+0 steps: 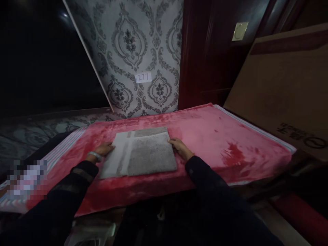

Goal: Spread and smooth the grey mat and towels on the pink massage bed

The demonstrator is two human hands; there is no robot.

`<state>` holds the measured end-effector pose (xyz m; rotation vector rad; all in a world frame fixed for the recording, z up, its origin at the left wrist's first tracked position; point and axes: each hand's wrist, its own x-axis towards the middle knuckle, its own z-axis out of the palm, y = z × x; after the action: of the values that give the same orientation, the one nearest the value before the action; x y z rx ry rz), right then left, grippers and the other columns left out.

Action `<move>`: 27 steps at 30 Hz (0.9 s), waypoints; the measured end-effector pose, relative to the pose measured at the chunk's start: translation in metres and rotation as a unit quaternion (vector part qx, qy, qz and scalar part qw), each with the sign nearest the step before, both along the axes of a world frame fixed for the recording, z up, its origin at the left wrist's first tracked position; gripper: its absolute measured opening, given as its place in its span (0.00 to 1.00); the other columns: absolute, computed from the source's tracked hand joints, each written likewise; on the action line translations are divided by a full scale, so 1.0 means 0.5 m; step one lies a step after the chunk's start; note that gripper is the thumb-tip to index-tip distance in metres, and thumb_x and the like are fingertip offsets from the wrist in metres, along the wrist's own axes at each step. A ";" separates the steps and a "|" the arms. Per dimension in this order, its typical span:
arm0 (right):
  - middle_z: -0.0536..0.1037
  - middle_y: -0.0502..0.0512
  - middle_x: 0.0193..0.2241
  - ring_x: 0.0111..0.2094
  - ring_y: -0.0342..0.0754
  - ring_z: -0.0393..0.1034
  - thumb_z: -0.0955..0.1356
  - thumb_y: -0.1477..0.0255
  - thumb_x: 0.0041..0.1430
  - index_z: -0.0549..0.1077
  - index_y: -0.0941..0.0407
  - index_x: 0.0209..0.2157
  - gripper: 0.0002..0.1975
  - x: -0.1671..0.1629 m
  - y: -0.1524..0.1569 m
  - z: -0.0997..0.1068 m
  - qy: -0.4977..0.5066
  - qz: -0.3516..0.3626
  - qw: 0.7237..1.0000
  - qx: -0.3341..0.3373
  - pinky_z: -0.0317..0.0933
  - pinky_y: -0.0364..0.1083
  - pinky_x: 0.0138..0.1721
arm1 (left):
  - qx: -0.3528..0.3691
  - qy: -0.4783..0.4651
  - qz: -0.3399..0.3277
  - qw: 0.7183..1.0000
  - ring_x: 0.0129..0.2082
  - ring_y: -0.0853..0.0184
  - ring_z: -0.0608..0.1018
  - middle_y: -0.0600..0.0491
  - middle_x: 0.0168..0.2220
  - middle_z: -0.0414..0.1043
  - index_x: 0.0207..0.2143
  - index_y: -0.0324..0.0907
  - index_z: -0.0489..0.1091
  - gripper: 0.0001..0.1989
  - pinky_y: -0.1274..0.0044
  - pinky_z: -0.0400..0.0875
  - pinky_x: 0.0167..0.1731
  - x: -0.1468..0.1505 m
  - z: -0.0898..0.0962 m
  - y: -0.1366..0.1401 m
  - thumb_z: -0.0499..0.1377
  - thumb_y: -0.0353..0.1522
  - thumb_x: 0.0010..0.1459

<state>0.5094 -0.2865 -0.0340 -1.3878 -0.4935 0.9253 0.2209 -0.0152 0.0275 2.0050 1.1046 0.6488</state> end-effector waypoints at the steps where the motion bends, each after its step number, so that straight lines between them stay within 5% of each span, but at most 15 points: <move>1: 0.74 0.49 0.21 0.23 0.44 0.68 0.72 0.68 0.52 0.69 0.55 0.29 0.09 -0.001 -0.004 -0.014 0.003 0.001 1.000 0.010 0.63 0.42 0.27 | 0.004 0.041 0.001 0.999 0.42 0.59 0.79 0.45 0.44 0.77 0.47 0.38 0.73 0.14 0.66 0.76 0.42 0.004 -0.010 0.006 0.62 0.36 0.62; 5: 0.73 0.48 0.22 0.24 0.44 0.68 0.70 0.62 0.53 0.70 0.55 0.33 0.12 0.017 0.000 -0.034 -0.061 -0.010 0.998 0.024 0.62 0.42 0.27 | 0.051 0.149 -0.002 0.987 0.33 0.54 0.80 0.41 0.32 0.78 0.40 0.35 0.75 0.12 0.66 0.74 0.36 0.011 -0.030 0.024 0.57 0.32 0.58; 9: 0.68 0.45 0.17 0.22 0.43 0.64 0.69 0.60 0.54 0.69 0.54 0.28 0.12 0.046 0.027 -0.034 -0.121 -0.047 0.992 0.005 0.57 0.41 0.24 | 0.143 0.188 -0.026 0.971 0.52 0.50 0.77 0.33 0.51 0.75 0.53 0.34 0.71 0.23 0.64 0.69 0.52 0.057 -0.020 0.016 0.56 0.33 0.56; 14: 0.64 0.46 0.14 0.18 0.42 0.59 0.67 0.64 0.54 0.63 0.53 0.22 0.12 0.062 0.047 -0.037 -0.119 -0.057 0.991 -0.002 0.55 0.41 0.21 | 0.267 0.289 -0.110 0.913 0.70 0.50 0.57 0.37 0.70 0.56 0.66 0.38 0.61 0.29 0.54 0.55 0.65 0.143 -0.043 -0.037 0.50 0.38 0.65; 23: 0.70 0.44 0.17 0.18 0.41 0.60 0.68 0.73 0.51 0.73 0.54 0.33 0.06 0.115 0.087 0.008 -0.132 0.012 0.991 -0.016 0.52 0.40 0.20 | 0.306 0.297 -0.077 0.901 0.70 0.50 0.59 0.38 0.70 0.56 0.67 0.40 0.61 0.28 0.50 0.51 0.66 0.163 -0.108 -0.051 0.46 0.38 0.68; 27: 0.63 0.43 0.13 0.16 0.40 0.54 0.68 0.73 0.51 0.69 0.54 0.23 0.05 0.134 0.115 0.026 -0.143 0.067 0.987 -0.024 0.47 0.41 0.19 | 0.293 0.294 -0.089 0.905 0.70 0.51 0.58 0.39 0.71 0.53 0.68 0.40 0.60 0.28 0.52 0.51 0.66 0.158 -0.101 -0.055 0.44 0.39 0.69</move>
<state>0.5766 -0.2290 -0.0209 -1.5556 -0.7948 0.8531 0.2998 -0.0426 -0.0230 2.9158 1.1154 0.2910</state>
